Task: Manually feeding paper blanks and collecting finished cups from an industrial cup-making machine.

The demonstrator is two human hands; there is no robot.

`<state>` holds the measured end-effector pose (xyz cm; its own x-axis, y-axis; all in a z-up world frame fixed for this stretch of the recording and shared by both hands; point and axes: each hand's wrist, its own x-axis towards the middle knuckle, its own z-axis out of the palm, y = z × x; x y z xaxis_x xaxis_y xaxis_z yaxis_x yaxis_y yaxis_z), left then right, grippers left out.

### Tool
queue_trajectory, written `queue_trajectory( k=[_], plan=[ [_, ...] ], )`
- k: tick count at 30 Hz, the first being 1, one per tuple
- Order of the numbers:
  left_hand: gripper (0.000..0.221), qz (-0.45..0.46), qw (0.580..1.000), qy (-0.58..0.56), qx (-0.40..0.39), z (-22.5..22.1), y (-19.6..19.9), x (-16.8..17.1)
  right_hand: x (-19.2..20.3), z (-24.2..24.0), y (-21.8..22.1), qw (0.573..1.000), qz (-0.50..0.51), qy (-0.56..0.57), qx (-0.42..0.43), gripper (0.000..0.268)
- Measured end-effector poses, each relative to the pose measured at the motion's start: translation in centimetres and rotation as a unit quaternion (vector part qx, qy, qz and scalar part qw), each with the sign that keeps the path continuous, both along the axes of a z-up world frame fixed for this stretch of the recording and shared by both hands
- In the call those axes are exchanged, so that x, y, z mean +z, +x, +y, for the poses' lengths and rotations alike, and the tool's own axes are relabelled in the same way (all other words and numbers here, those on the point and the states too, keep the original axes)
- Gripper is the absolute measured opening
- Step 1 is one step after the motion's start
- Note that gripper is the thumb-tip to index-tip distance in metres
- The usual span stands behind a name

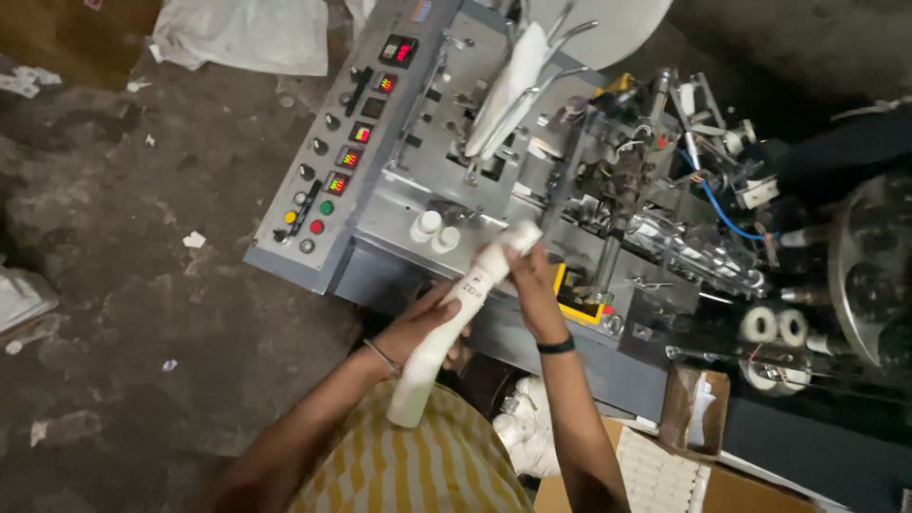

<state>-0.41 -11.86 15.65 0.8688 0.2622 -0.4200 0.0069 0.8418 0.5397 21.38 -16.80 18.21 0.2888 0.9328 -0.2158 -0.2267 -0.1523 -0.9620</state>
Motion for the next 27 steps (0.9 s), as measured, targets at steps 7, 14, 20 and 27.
queue_trajectory(
  k=[7,14,20,27],
  plan=[
    [0.064,0.220,0.961,0.068,0.153,2.9,-4.8,-1.4,-11.8,3.8,-2.5,0.955,-0.268,0.108,-0.065,0.051],
    [0.064,0.235,0.951,0.069,0.186,3.2,-7.6,-1.8,-11.3,5.6,-3.6,0.944,-0.323,-0.058,-0.048,0.056],
    [0.063,0.222,0.957,0.092,0.166,4.0,-7.3,-1.2,-10.2,5.9,-3.6,0.953,-0.300,0.011,-0.035,0.055],
    [0.061,0.182,0.968,0.076,0.154,3.9,-6.7,-2.8,-9.6,6.3,-3.6,0.929,-0.369,-0.001,-0.032,0.053]
  ],
)
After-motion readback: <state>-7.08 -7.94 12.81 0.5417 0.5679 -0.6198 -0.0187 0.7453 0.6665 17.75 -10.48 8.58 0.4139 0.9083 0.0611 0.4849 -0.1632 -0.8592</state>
